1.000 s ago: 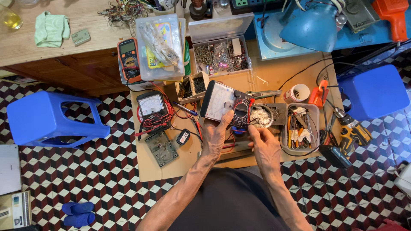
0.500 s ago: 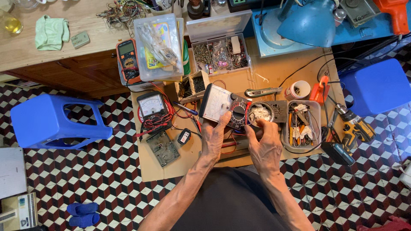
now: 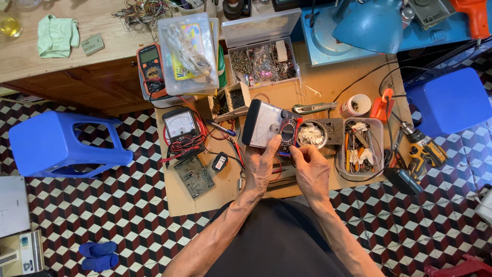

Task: The person uses a multimeter to test an electronic component on a cluttered workbench. They connect the probes, adjust the dial, and observe the meter's needle movement while handling the component and probes.

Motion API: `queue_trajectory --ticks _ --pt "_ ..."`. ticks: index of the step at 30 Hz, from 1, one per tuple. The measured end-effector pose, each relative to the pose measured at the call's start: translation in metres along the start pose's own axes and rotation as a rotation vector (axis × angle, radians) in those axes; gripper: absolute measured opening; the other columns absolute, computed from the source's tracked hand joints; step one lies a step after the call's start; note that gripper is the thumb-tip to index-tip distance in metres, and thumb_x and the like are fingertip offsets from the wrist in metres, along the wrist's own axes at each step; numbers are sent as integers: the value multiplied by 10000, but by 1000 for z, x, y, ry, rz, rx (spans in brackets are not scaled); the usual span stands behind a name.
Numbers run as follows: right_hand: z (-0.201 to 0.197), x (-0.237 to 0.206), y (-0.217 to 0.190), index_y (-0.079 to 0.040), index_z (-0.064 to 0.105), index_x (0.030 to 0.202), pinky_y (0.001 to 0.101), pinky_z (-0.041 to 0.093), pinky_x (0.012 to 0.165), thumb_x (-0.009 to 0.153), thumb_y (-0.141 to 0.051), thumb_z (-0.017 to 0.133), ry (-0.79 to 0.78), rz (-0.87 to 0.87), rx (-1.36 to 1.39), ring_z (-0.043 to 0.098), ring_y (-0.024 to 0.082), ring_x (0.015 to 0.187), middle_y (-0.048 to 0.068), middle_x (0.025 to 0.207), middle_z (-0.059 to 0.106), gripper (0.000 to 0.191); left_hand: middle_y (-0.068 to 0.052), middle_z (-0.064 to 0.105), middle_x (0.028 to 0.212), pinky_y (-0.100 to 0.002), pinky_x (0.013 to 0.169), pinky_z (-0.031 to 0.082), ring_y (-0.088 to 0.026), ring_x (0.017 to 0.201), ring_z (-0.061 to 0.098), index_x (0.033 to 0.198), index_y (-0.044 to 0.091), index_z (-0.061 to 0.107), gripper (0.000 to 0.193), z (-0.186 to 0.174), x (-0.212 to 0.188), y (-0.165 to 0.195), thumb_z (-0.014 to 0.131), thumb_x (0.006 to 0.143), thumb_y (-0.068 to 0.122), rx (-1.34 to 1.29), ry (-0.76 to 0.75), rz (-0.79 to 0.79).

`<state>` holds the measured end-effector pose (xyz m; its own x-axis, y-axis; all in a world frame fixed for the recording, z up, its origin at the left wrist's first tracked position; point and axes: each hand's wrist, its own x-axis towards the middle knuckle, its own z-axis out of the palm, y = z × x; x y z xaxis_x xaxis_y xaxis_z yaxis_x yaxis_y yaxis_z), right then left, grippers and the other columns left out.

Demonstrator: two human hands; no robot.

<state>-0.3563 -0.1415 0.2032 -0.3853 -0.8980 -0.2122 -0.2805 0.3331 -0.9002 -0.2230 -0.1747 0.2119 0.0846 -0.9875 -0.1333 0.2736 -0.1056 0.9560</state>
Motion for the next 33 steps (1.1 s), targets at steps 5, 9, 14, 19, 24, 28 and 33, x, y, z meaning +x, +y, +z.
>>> queue_trajectory --ticks 5,9,14,19,24,28,33 --pt "7 20 26 -1 695 947 268 486 642 941 -235 749 -110 409 611 659 151 717 82 828 731 240 -76 728 1067 -300 824 543 -165 927 672 1140 -17 692 340 3 -3 -14 751 926 240 -17 -3 48" --pt "2 28 37 -20 676 986 332 553 717 905 -256 726 -195 666 891 690 191 769 93 846 719 255 -112 754 1055 -307 798 549 -184 918 693 1155 -37 713 345 -2 -8 -32 738 958 245 -30 -56 1" --pt "-2 23 25 -5 673 978 351 579 795 930 -272 691 -243 651 955 708 189 820 93 894 735 272 -89 738 1169 -290 857 545 -165 1000 686 1293 -7 687 377 -13 -2 -52 663 1011 243 183 -84 108" --pt "-22 14 2 8 706 994 298 542 751 1019 -295 629 23 187 447 704 166 806 120 893 745 314 -72 701 1272 -283 951 532 -154 1090 661 1340 -13 648 474 -21 12 -37 727 969 271 -203 13 -97" --pt "-33 16 -22 -41 708 1212 240 488 720 1003 -216 665 15 -184 160 613 108 843 68 1025 707 276 -75 676 1166 -349 840 626 -161 978 704 1313 28 591 497 -18 12 -4 716 904 282 -293 -46 -328" --pt "-46 34 -37 -51 714 1230 248 532 779 999 -130 683 -71 -470 -104 630 115 902 58 1149 674 246 -100 681 1161 -356 842 642 -183 994 715 1291 10 600 457 -17 12 6 698 928 269 -331 -134 -396" --pt "-58 40 -35 -50 720 1191 250 551 852 959 -109 707 -229 -466 -48 664 115 999 52 1167 671 239 -93 702 1107 -383 802 640 -196 960 714 1255 19 612 441 -23 15 5 691 906 277 -385 -176 -479"
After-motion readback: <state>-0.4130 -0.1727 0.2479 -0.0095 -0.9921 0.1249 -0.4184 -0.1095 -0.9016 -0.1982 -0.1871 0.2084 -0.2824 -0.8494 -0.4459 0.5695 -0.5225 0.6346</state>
